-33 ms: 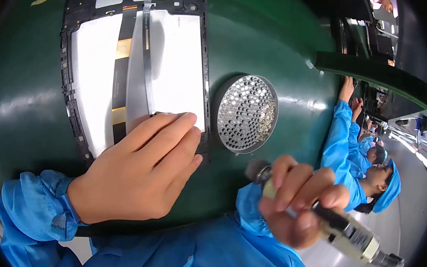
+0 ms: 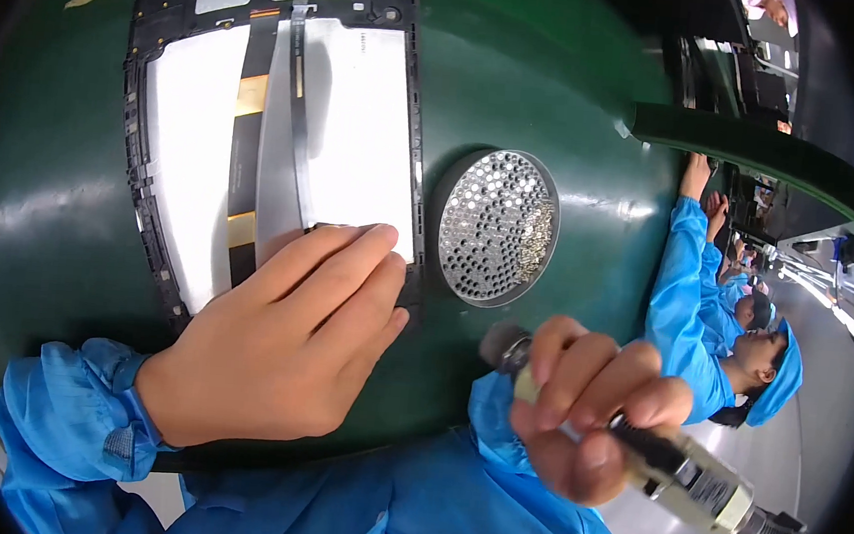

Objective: Driving screws into an electronic device's back panel using an electric screwdriver on an assembly line.

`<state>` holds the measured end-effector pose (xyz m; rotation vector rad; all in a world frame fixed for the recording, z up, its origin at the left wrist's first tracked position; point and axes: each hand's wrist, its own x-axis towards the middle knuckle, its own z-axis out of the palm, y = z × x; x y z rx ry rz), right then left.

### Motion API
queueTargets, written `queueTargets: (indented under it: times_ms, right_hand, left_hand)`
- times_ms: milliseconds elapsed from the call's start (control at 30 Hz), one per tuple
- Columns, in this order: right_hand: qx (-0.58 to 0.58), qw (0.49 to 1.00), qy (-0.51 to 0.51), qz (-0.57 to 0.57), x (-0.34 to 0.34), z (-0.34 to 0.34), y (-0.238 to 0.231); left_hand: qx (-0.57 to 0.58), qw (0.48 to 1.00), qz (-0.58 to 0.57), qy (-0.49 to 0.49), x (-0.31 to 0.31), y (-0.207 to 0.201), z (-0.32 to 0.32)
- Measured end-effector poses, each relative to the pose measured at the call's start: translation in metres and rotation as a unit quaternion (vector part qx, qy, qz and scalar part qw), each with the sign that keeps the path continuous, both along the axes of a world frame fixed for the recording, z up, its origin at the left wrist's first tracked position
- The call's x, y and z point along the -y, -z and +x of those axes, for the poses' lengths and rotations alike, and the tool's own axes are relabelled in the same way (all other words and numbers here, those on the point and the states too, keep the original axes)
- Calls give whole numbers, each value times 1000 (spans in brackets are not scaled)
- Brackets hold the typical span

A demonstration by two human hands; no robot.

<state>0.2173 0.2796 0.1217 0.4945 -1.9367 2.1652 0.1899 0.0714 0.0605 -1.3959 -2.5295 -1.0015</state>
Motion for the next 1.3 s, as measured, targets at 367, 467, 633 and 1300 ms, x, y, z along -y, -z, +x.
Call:
queueTargets:
  times_ms: [367,467,633,1300]
  right_hand:
    - [18,999,-27,35,20,-3,11]
    - [20,998,-40,38,24,-2,11]
    - [20,998,-33,40,31,-2,10]
    - [1,994,113,-3,-26,-46,25]
  left_hand:
    - [2,999,21,-28,-4,7,4]
    - [0,1000,15,-26,0,4,6]
    - [0,1000,8,-23,5,2,8]
    - [-20,1000,1,-7,-2,7,2]
